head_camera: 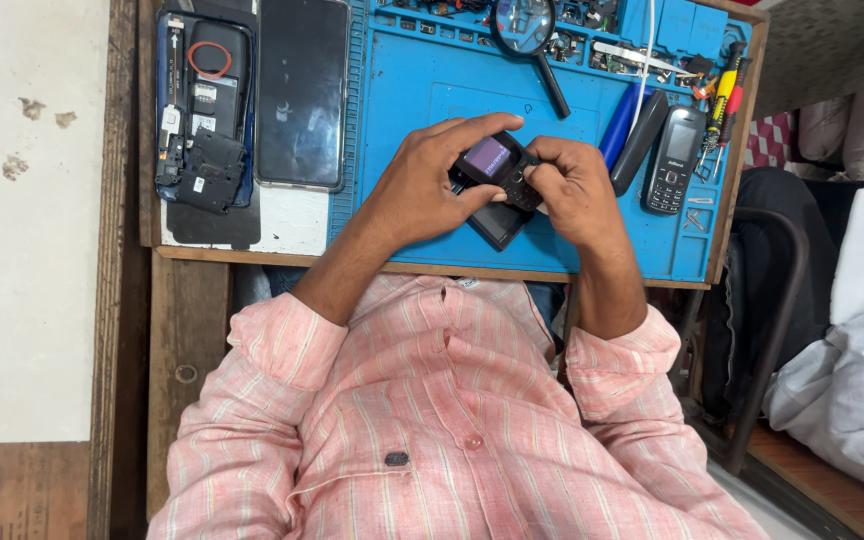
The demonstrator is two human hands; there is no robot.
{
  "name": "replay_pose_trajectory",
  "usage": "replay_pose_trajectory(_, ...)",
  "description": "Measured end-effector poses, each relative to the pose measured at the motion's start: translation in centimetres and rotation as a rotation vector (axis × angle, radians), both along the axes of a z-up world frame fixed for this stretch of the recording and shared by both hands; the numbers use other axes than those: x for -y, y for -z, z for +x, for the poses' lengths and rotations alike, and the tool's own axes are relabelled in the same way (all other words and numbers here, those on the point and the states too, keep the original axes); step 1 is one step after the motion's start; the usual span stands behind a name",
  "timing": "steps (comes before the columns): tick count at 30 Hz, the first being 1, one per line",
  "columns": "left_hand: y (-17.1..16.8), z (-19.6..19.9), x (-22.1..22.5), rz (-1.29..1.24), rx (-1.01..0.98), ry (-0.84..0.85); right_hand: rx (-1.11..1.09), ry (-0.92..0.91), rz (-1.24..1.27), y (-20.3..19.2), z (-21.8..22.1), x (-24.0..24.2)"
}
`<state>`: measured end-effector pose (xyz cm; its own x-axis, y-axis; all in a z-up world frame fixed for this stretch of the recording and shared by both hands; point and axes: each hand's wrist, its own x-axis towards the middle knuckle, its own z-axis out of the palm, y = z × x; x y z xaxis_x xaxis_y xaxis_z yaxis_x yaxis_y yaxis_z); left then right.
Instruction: The person connects a charging cable to a black Nokia phone and navigates its menu. They then switch to a black Kyocera phone, connect it to the charger, and navigate its menu. Finally, they use a small red tool to clean the charging port of the Kyocera phone.
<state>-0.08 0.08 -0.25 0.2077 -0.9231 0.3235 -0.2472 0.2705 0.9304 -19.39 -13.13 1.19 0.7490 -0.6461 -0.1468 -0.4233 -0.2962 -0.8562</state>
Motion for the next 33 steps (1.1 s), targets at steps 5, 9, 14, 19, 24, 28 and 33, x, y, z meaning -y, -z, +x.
replay_pose_trajectory(5, 0.0, 0.0, 0.0, -0.031, 0.004, -0.003, 0.030, -0.002, -0.028, 0.3, -0.1, -0.2)
replay_pose_trajectory(9, 0.0, 0.1, 0.1, -0.014, 0.003, 0.000, 0.044, -0.007, 0.010, 0.4, -0.3, 0.0)
replay_pose_trajectory(14, -0.1, 0.1, 0.1, -0.027, -0.008, -0.004, 0.042, -0.034, 0.010, 0.3, -0.4, 0.0)
replay_pose_trajectory(19, -0.2, 0.1, 0.1, -0.016, -0.029, -0.007, 0.026, -0.053, 0.044, -0.2, -0.3, -0.1)
replay_pose_trajectory(24, -0.2, 0.1, 0.1, -0.036, -0.037, -0.009, 0.012, -0.106, -0.104, -1.6, 0.1, -1.0)
replay_pose_trajectory(28, 0.0, 0.1, 0.1, -0.036, -0.054, -0.010, 0.056, -0.129, -0.426, -3.5, -0.2, -1.9)
replay_pose_trajectory(33, 0.0, 0.2, 0.1, -0.025, -0.085, -0.019, 0.058, -0.133, -0.643, -4.3, -0.3, -2.5)
